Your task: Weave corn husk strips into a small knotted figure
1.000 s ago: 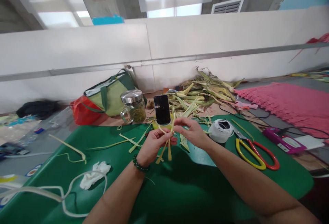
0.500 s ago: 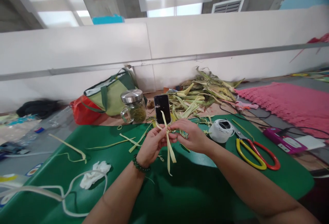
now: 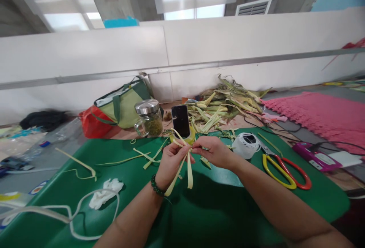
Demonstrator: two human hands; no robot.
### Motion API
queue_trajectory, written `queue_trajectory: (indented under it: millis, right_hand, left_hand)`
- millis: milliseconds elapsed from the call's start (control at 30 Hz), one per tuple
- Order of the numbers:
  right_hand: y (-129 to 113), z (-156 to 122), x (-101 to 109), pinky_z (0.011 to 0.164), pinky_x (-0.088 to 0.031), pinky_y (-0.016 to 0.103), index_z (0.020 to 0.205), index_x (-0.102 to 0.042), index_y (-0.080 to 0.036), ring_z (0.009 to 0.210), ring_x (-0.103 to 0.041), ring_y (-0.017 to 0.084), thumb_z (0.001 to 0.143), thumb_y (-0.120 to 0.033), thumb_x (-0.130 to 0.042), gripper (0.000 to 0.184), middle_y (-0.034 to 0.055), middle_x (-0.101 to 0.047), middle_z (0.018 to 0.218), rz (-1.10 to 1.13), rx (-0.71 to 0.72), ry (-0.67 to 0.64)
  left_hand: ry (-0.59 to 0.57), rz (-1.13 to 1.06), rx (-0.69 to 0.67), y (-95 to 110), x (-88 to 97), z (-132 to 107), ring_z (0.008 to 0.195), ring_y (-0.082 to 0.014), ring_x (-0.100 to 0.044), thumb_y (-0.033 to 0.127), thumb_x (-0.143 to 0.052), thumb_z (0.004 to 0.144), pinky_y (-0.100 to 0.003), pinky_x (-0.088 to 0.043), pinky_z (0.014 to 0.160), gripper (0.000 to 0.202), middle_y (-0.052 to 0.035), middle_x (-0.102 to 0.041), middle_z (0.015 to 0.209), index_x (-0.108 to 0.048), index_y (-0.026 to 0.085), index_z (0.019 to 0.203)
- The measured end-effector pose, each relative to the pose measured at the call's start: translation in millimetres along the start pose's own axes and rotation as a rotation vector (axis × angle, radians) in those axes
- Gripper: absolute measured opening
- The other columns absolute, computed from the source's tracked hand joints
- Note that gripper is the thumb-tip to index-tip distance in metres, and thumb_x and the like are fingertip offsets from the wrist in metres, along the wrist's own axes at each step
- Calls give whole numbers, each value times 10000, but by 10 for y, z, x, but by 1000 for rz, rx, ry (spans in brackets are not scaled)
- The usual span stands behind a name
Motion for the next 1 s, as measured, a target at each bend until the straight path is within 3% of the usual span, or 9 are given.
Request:
queue_trajectory:
  millis: [67, 167, 333, 467, 633, 767, 900, 1000]
  right_hand:
    - [50, -1, 43, 643, -470, 237, 814, -611, -177, 675, -589, 128, 847, -266, -552, 112, 25, -641, 737, 60, -64, 13]
    - [51, -1, 62, 674, -492, 264, 963, -592, -168, 736, -590, 142, 820, -322, -574, 211, 48, -629, 855, 166, -92, 31]
    - [-4, -25, 95, 586, -455, 246, 757, -608, -173, 621, -539, 123, 887, -328, -500, 229, 23, -570, 693, 128, -60, 163]
    - [-98, -49, 95, 597, -448, 255, 756, -627, -176, 653, -545, 131, 913, -318, -458, 270, 36, -570, 715, 99, 12, 201]
    - [119, -119, 148, 428, -367, 208, 663, -608, -166, 443, -443, 81, 888, -459, -467, 396, -19, -494, 505, 357, -254, 295]
    - [289, -169, 182, 382, -334, 203, 637, -620, -155, 400, -406, 69, 810, -556, -540, 444, -21, -482, 464, 482, -385, 357]
    - [449, -135, 88, 410, -379, 205, 679, -637, -150, 426, -449, 76, 771, -565, -586, 428, -14, -523, 493, 606, -468, 304]
    - [447, -86, 10, 453, -417, 211, 763, -648, -156, 469, -488, 85, 780, -551, -578, 402, -9, -558, 552, 654, -465, 248]
  left_hand:
    - [-15, 15, 12, -11, -23, -5, 495, -124, -587, 482, -728, 639, -232, -458, 549, 378, -2, -632, 515, -616, 142, 758]
    - [-90, 94, 7, -36, -93, 5, 570, -141, -598, 488, -730, 632, -248, -468, 597, 384, -29, -650, 573, -667, 126, 742]
    - [-147, 152, 14, -107, -141, 19, 540, -121, -544, 511, -731, 617, -241, -446, 567, 395, -22, -617, 555, -656, 125, 651]
    - [-153, 49, 117, -199, -132, 21, 526, -103, -535, 491, -762, 585, -235, -455, 575, 393, 0, -582, 534, -659, 115, 640]
    - [-223, 51, 156, -156, -165, -5, 563, -125, -582, 420, -769, 607, -251, -488, 615, 314, -23, -625, 568, -683, 118, 616]
    - [-223, 67, 170, -137, -131, 5, 555, -134, -598, 393, -763, 629, -248, -489, 595, 280, -31, -642, 556, -686, 124, 618]
    - [-164, -35, 263, -255, -68, 33, 545, -145, -623, 457, -783, 577, -266, -500, 612, 371, -32, -655, 562, -681, 118, 688]
    - [-185, -104, 311, -310, -97, 24, 571, -155, -642, 520, -760, 579, -267, -497, 616, 437, -48, -669, 598, -665, 118, 721]
Point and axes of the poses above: each hand's wrist, its own z-axis towards the middle knuckle, its own x-axis out of the back of the hand, y = z × x, the point moved 9 cm from there along z, towards the middle knuckle
